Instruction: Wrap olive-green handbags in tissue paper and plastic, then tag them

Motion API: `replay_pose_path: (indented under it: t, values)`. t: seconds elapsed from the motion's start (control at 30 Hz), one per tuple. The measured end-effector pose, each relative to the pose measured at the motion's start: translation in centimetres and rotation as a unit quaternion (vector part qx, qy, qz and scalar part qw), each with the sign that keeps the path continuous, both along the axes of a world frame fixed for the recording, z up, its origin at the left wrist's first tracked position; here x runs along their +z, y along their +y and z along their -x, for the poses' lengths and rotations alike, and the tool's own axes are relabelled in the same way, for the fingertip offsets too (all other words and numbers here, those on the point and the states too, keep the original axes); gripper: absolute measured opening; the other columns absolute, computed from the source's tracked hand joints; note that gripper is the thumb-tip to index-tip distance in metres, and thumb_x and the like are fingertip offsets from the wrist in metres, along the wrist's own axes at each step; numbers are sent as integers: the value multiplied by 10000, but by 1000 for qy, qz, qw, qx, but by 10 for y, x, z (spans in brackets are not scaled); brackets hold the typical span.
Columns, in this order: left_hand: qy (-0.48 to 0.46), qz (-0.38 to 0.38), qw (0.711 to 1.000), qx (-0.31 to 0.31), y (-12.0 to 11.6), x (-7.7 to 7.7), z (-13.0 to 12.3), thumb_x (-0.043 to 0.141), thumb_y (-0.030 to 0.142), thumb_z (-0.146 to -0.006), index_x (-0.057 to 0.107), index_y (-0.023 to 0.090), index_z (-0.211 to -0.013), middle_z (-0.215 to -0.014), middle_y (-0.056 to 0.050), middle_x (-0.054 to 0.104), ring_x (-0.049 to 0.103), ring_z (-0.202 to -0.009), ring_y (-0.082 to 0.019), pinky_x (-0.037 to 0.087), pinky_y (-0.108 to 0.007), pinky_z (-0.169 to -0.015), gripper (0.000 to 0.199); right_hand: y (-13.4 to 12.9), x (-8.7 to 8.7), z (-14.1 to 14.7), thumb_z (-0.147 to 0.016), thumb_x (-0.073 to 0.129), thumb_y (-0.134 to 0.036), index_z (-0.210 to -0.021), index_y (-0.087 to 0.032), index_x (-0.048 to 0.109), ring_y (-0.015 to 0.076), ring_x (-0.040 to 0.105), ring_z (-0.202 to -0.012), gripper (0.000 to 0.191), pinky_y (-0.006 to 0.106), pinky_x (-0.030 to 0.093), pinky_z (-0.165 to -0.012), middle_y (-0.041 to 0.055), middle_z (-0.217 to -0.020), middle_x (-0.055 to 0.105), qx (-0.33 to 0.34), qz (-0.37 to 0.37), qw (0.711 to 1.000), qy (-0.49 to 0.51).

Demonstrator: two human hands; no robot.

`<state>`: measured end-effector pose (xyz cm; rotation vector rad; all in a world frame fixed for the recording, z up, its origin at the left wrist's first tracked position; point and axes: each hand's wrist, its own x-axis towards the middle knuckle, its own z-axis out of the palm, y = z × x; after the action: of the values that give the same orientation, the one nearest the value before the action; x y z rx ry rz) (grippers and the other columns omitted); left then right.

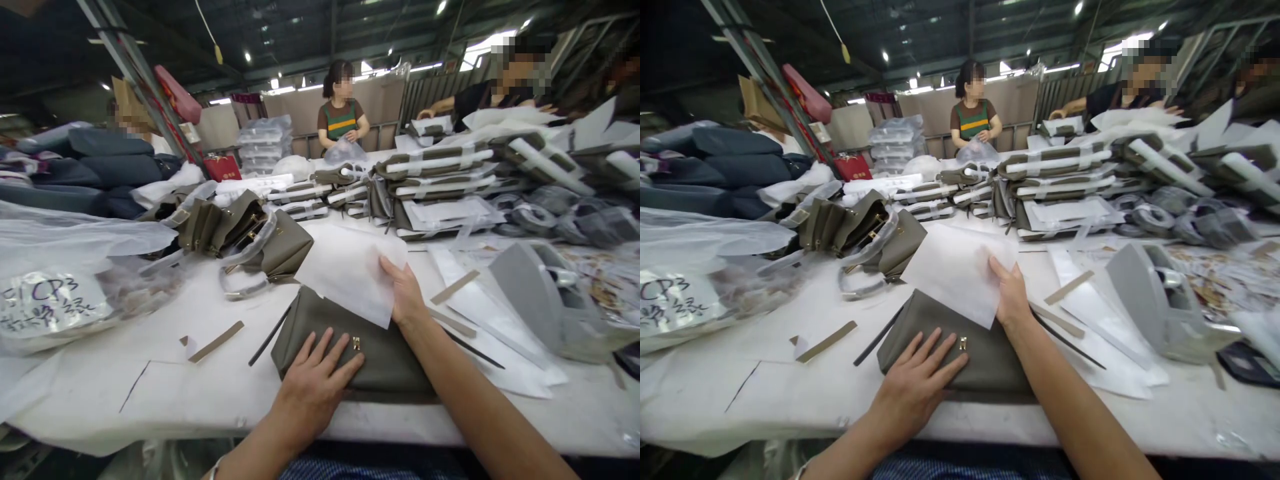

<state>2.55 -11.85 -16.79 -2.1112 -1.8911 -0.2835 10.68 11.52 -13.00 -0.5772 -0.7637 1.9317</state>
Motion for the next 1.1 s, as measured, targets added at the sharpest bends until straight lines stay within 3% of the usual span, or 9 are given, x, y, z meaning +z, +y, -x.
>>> replay_pose_path:
  t: [0.17,0.33,0.4,0.47,0.6,0.7,0.8,0.9,1.1]
  values:
    - [-20,-5,1000,9,-5,-20,-1,623,426,-901,378,354,-1485,-1548,-22,423,397,-1416,-317,418,-543,-1110,637,-29,18,-31,-756,755,-187,-1142,-225,631,248,731,-943,407,422,622,-874,27,-1031,763,2,-7,996,-92]
    - [-109,-12,994,10,-6,-27,-2,665,435,-871,580,355,-1310,-1256,-14,678,603,-1187,-287,447,-508,-1080,454,-53,19,-87,-933,578,-431,-1123,-195,667,259,706,-1035,315,426,595,-918,96,-1068,751,225,-71,954,-186]
    - [-140,-32,990,8,-7,-30,-3,648,388,-884,647,339,-1198,-1115,-14,726,654,-1066,-270,495,-465,-1016,317,-48,17,-114,-968,456,-540,-1063,-160,705,268,730,-949,464,423,621,-833,132,-1008,758,299,-112,901,-293]
    - [-146,-65,987,-5,-8,-32,-3,585,329,-915,662,308,-1169,-1062,-28,741,678,-987,-265,529,-438,-949,266,-38,17,-135,-951,479,-536,-1027,-156,731,275,740,-860,462,426,633,-763,143,-968,762,246,-237,828,-444]
    - [-125,-110,986,-30,-6,-27,-1,492,306,-949,638,252,-1227,-1138,-57,730,683,-1003,-273,537,-428,-943,319,-18,19,-139,-910,510,-163,-1378,-244,571,306,535,-1303,479,522,452,-1085,110,-1423,569,54,-624,569,-533]
    - [-114,-108,987,-33,-5,-24,0,479,303,-957,612,245,-1271,-1199,-56,712,672,-1055,-269,523,-425,-984,345,-6,18,-111,-793,424,43,-1515,-299,374,268,224,-1501,800,552,260,-1200,34,-1619,295,132,-765,428,-463]
    - [-107,-105,988,-36,-5,-24,0,484,286,-956,611,235,-1276,-1206,-62,709,666,-1075,-269,518,-429,-997,348,9,12,-81,-802,454,10,-1480,-281,438,255,246,-1494,739,531,252,-1206,27,-1578,382,209,-812,363,-406]
    - [-108,-106,988,-34,-6,-25,0,508,293,-950,593,229,-1313,-1164,-79,721,664,-1074,-275,524,-447,-984,378,20,12,-64,-855,442,-41,-1373,-234,572,221,513,-1328,567,427,442,-1094,52,-1391,609,219,-844,324,-369]
    - [-98,-16,995,-13,-9,-23,2,621,351,-912,379,340,-1488,-1398,-19,594,547,-1266,-275,430,-499,-1105,625,-21,70,-77,-895,472,-46,-1308,-78,597,235,645,-1022,433,374,550,-871,129,-1253,690,-76,-865,283,-407]
